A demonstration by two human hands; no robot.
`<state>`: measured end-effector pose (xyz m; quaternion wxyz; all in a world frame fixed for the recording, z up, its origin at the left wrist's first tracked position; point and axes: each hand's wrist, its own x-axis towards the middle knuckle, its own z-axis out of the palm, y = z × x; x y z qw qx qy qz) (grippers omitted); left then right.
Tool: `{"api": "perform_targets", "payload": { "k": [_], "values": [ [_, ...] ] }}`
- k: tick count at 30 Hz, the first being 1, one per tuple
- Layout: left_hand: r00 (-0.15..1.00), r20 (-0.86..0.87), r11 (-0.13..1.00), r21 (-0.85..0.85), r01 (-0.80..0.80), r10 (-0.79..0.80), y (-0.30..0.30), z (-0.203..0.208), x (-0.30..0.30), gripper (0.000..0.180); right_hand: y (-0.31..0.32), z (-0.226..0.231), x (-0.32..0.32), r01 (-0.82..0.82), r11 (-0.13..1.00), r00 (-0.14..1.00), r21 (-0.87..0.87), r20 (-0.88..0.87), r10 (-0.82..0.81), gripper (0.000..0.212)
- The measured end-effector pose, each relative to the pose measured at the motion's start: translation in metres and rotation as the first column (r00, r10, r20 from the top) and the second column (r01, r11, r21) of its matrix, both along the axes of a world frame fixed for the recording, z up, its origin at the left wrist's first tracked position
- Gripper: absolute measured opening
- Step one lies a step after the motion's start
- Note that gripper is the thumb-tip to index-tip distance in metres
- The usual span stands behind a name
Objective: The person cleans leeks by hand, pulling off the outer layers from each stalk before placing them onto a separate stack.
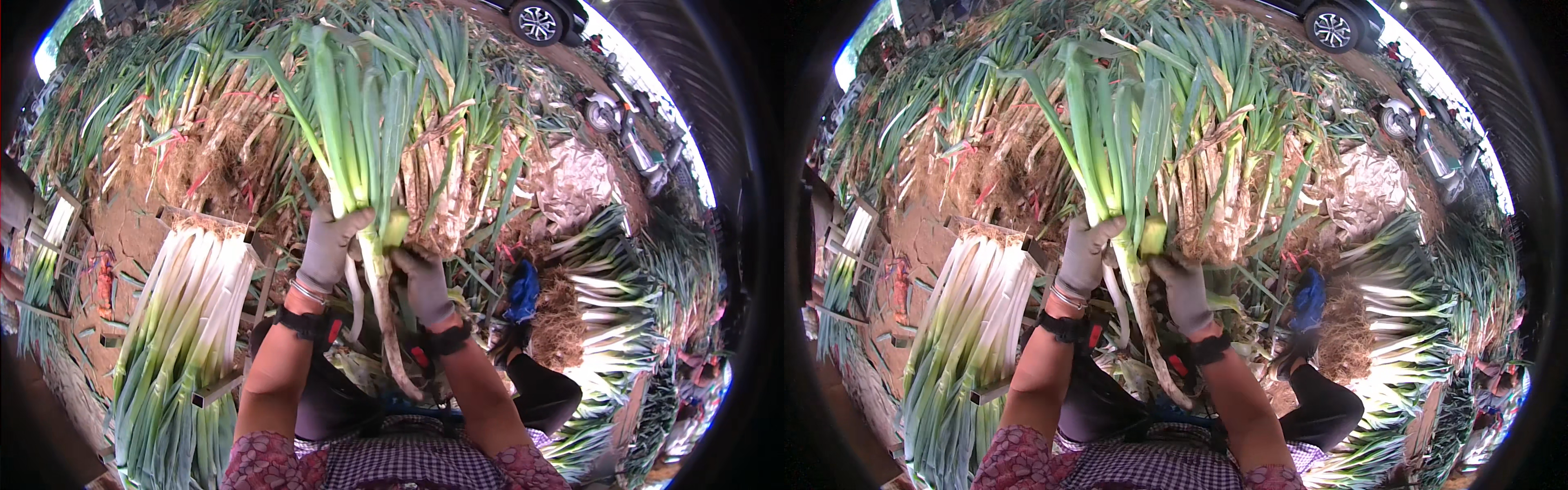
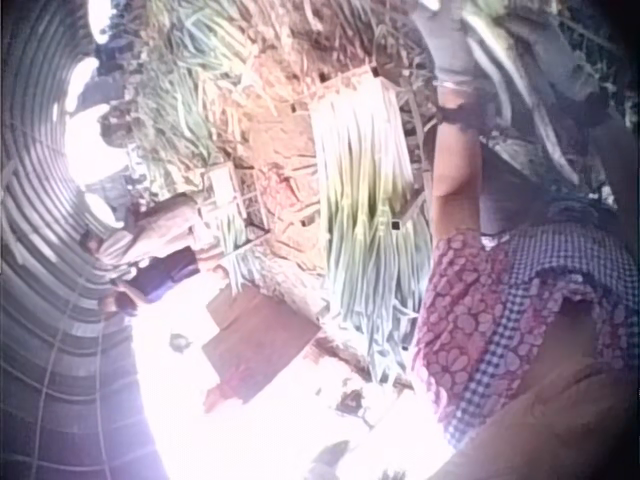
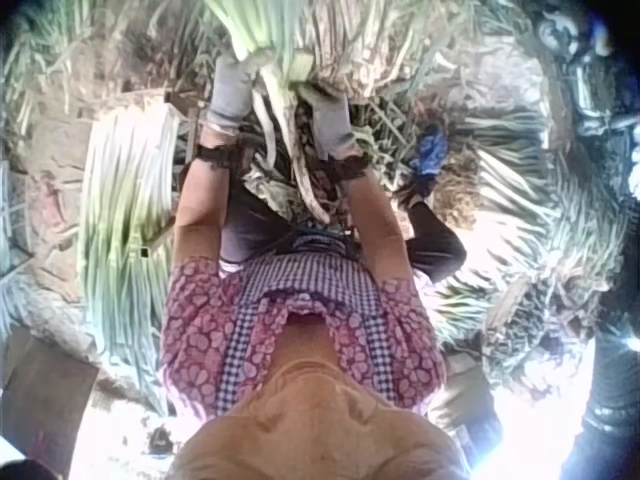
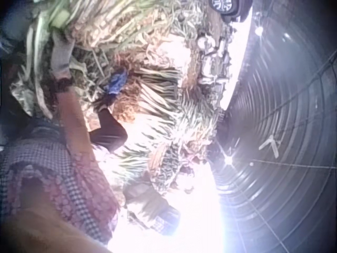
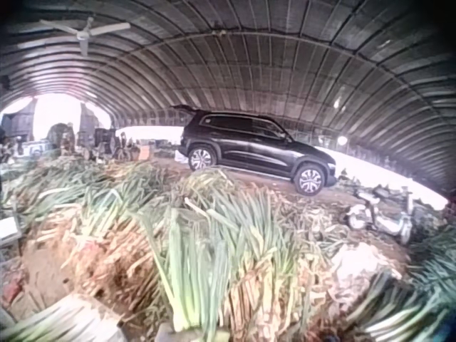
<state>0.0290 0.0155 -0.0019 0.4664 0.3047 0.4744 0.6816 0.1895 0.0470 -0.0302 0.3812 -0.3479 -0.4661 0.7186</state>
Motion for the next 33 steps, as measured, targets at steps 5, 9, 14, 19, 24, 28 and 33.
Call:
{"api": "perform_targets", "payload": {
  "k": [5,9,14,19,24,28,33],
  "values": [
    [0.993,-0.027,0.993,-0.014,0.114,-0.114,0.003,-0.002,0.006,0.024,0.001,0.015,-0.003,-0.017,0.988,0.999,0.153,0.052,0.009,0.025],
    [0.996,-0.035,0.996,0.009,0.087,-0.086,0.004,-0.006,0.011,0.026,0.003,0.005,-0.014,0.006,1.000,0.994,0.024,-0.113,-0.003,0.026],
    [0.986,-0.153,0.996,0.077,-0.056,0.067,0.000,0.004,-0.002,0.032,-0.004,-0.081,0.040,-0.202,0.959,0.928,0.198,0.353,0.122,0.034],
    [0.985,-0.009,0.980,0.102,-0.173,0.175,0.003,0.014,-0.036,0.028,-0.045,-0.150,0.180,-0.576,0.798,0.430,0.180,0.896,0.108,0.033],
    [0.996,0.025,0.991,0.094,-0.091,0.089,-0.005,0.005,-0.031,0.022,-0.006,-0.021,0.087,-0.445,0.660,0.517,0.605,0.775,-0.362,0.028],
    [0.999,-0.046,0.997,0.071,-0.011,0.015,0.001,0.005,-0.004,0.025,0.002,0.063,0.001,-0.301,0.544,0.763,0.783,0.540,-0.355,0.028],
    [0.999,0.005,0.999,0.009,0.039,-0.039,-0.003,0.004,0.004,0.021,0.013,0.054,-0.018,-0.222,0.680,0.789,0.699,0.538,-0.296,0.024]
  ]
}}
